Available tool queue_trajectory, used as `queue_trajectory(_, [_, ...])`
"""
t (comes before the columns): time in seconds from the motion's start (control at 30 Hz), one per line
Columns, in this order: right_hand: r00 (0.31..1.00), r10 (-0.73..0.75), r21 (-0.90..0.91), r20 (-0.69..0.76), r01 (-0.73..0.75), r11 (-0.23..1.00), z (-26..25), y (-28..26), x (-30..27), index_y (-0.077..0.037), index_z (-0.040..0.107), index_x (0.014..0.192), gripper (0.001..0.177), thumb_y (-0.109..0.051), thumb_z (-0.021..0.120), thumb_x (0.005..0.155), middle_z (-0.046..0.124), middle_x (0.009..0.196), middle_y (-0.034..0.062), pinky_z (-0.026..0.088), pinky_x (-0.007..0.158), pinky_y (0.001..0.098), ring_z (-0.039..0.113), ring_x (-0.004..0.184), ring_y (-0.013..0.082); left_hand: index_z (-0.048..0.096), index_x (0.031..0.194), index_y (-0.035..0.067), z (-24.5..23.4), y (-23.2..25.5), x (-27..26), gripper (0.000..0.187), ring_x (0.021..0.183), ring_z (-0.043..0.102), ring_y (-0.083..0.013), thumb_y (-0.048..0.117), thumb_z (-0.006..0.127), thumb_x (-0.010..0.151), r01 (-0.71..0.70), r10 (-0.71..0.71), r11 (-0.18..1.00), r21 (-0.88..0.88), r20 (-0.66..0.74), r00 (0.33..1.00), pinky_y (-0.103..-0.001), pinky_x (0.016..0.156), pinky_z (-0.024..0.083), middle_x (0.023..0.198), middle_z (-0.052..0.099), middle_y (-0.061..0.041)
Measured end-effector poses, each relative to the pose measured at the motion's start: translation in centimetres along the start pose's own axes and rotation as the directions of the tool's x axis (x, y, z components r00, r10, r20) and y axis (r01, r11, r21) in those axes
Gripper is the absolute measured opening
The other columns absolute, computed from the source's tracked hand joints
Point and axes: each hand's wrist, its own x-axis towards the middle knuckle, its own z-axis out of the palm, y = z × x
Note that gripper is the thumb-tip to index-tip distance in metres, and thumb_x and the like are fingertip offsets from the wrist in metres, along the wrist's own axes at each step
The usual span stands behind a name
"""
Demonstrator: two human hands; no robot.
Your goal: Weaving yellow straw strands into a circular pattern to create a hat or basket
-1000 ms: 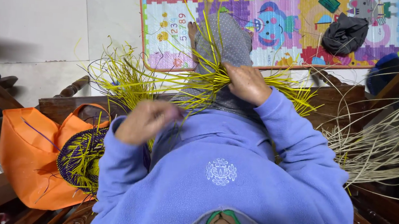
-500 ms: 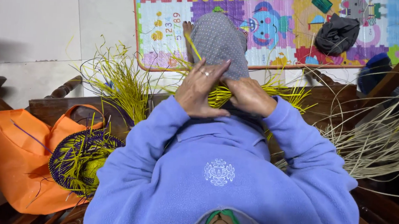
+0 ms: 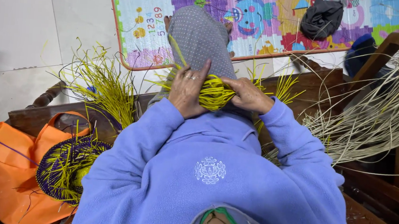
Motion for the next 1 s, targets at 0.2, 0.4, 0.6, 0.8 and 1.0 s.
queue_trajectory(0.2, [0.933, -0.211, -0.031, -0.29, 0.212, 0.977, 0.4, 2.2, -0.7, -0.007, 0.052, 0.096, 0.034, -0.002, 0.063, 0.064, 0.056, 0.06, 0.014, 0.045, 0.055, 0.0409, 0.056, 0.06, 0.0358, 0.025, 0.134, 0.014, -3.9, -0.3, -0.3, 0.089, 0.073, 0.062, -0.0324, 0.011, 0.068, 0.056, 0.131, -0.125, 0.991, -0.015, 0.197, 0.972, -0.042, 0.078, 0.042, 0.076, 0.064, -0.012])
queue_trajectory(0.4, [0.906, -0.141, -0.024, -0.399, 0.144, 0.989, 1.7, 1.5, 0.5, -0.012, 0.056, 0.089, 0.024, -0.015, 0.069, 0.069, 0.058, 0.063, 0.0073, 0.046, 0.06, 0.0371, 0.058, 0.062, 0.0285, 0.039, 0.129, 0.016, -10.4, 6.2, 2.3, 0.069, 0.045, 0.052, -0.0217, 0.005, 0.058, 0.064, -0.09, 0.1, 0.925, 0.369, -0.01, 0.995, -0.034, 0.048, 0.047, 0.058, 0.052, -0.003])
queue_trajectory(0.6, [0.938, 0.003, 0.23, -0.346, 0.081, 0.97, 3.5, 1.8, 1.1, -0.012, 0.056, 0.085, 0.018, -0.021, 0.067, 0.073, 0.058, 0.067, 0.0089, 0.044, 0.064, 0.0355, 0.058, 0.066, 0.0279, 0.033, 0.132, 0.01, -11.0, 6.8, 2.1, 0.078, 0.049, 0.05, -0.0233, 0.003, 0.06, 0.059, -0.091, 0.107, 0.938, 0.336, -0.03, 0.994, -0.035, 0.049, 0.046, 0.064, 0.049, -0.006])
queue_trajectory(0.8, [0.947, 0.084, 0.273, -0.31, 0.004, 0.962, 4.3, 2.9, 0.5, -0.014, 0.055, 0.082, 0.017, -0.022, 0.067, 0.073, 0.058, 0.067, 0.0081, 0.044, 0.066, 0.0336, 0.057, 0.066, 0.0237, 0.027, 0.135, 0.009, -11.1, 6.7, 2.0, 0.087, 0.055, 0.055, -0.0303, 0.001, 0.063, 0.056, 0.022, -0.019, 0.97, 0.241, -0.014, 1.0, -0.04, 0.054, 0.047, 0.07, 0.054, -0.011])
queue_trajectory(1.0, [0.94, 0.085, 0.242, -0.332, -0.002, 0.97, 4.2, 2.1, 0.6, -0.013, 0.054, 0.081, 0.018, -0.02, 0.068, 0.072, 0.059, 0.066, 0.0071, 0.045, 0.063, 0.0324, 0.057, 0.064, 0.0226, 0.029, 0.135, 0.011, -11.2, 6.3, 2.0, 0.084, 0.054, 0.055, -0.0314, 0.0, 0.062, 0.059, 0.054, -0.041, 0.971, 0.232, -0.06, 0.997, -0.04, 0.055, 0.047, 0.066, 0.053, -0.01])
